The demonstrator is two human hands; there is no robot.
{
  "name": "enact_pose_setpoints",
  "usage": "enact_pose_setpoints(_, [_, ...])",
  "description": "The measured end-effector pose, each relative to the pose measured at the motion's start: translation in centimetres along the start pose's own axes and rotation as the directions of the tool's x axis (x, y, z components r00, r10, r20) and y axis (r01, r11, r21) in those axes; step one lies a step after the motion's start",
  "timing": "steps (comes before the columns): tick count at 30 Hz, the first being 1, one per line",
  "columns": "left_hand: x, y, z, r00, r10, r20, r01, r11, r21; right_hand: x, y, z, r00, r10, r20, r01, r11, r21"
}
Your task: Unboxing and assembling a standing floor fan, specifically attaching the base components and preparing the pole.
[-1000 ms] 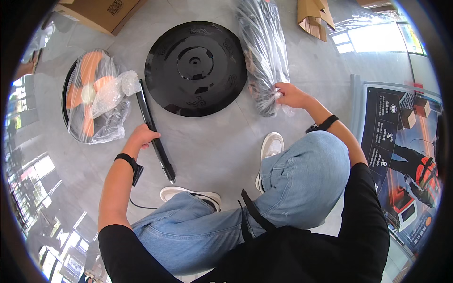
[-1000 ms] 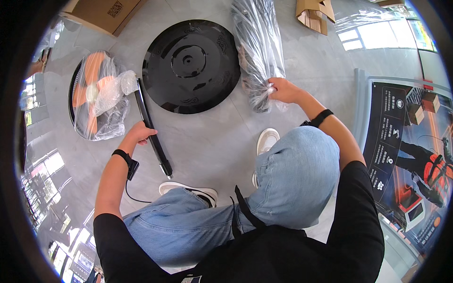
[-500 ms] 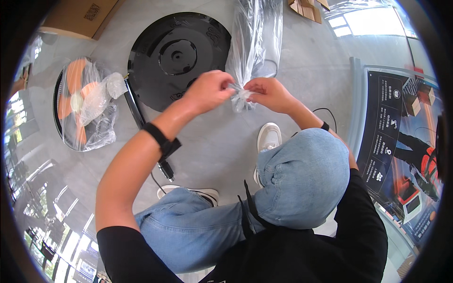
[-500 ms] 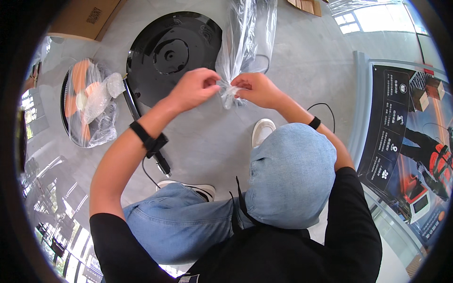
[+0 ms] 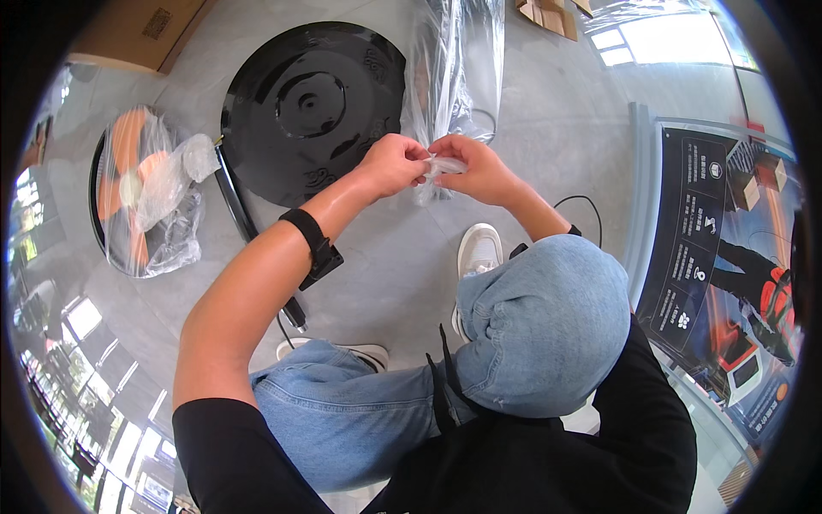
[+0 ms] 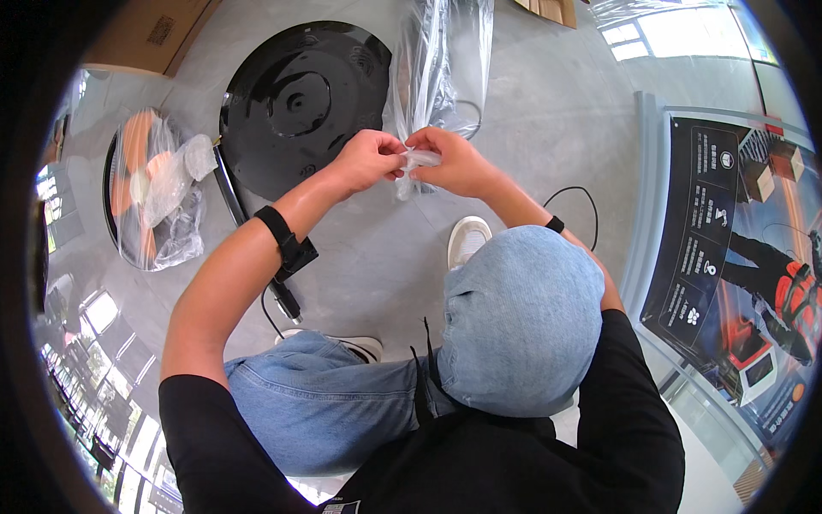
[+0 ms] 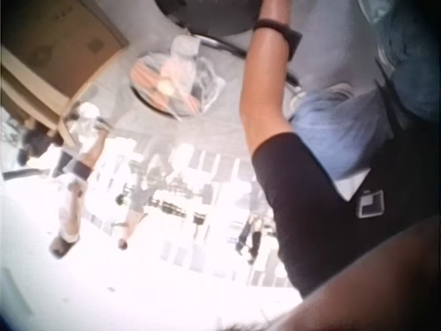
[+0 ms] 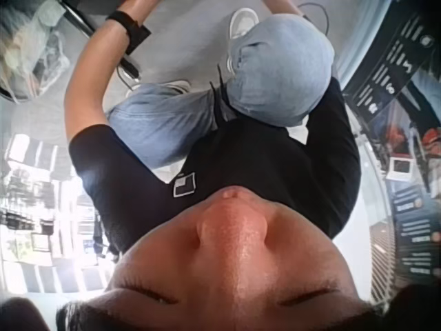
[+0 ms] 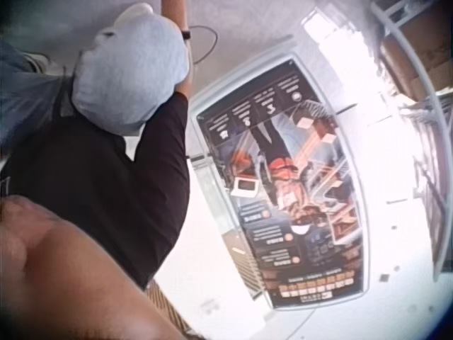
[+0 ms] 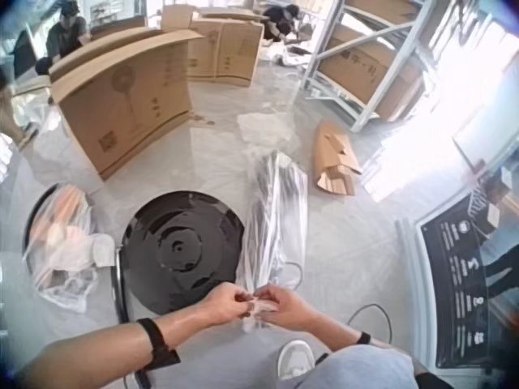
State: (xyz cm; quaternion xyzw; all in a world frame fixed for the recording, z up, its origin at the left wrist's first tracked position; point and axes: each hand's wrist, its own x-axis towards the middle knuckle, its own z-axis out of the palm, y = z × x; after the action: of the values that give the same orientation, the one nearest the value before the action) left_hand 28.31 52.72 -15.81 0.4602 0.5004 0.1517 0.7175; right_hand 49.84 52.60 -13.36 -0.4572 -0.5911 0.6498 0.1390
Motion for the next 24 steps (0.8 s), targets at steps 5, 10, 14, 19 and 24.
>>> enact_pose_setpoints(5, [-0.1,0.1,-0.2,0.993,-0.104,-0.048,0.101,0.993,-0.063,0.1,-1.3,0.6,0.769,-0.6,-0.219,0.268,0.614,-0.742])
enact_pose_setpoints(10, [-0.6,-0.2,-0.1,0.978,-0.208,0.019,0.207,0.953,-0.219,-0.3,-1.7,0.6,0.8,-0.527,-0.287,0.171,0.659,-0.733])
enact_pose_setpoints(14, [-0.9,-0.4,-0.1,0.981,-0.193,0.014,0.188,0.935,-0.302,-0.3,-0.3,0.4,0.971,-0.157,-0.181,0.052,0.875,-0.482])
enact_pose_setpoints(19, [-1.2,-1.0,-0.7,0.986,-0.165,0.027,0.167,0.95,-0.263,0.0,-0.1,0.8,0.989,-0.06,-0.134,0.048,0.995,-0.092])
enact_pose_setpoints(24, [-1.2,-1.5,-0.7,0.979,-0.191,0.066,0.201,0.948,-0.246,-0.3,-1.4,2.0,0.982,-0.057,-0.18,0.09,0.979,0.182])
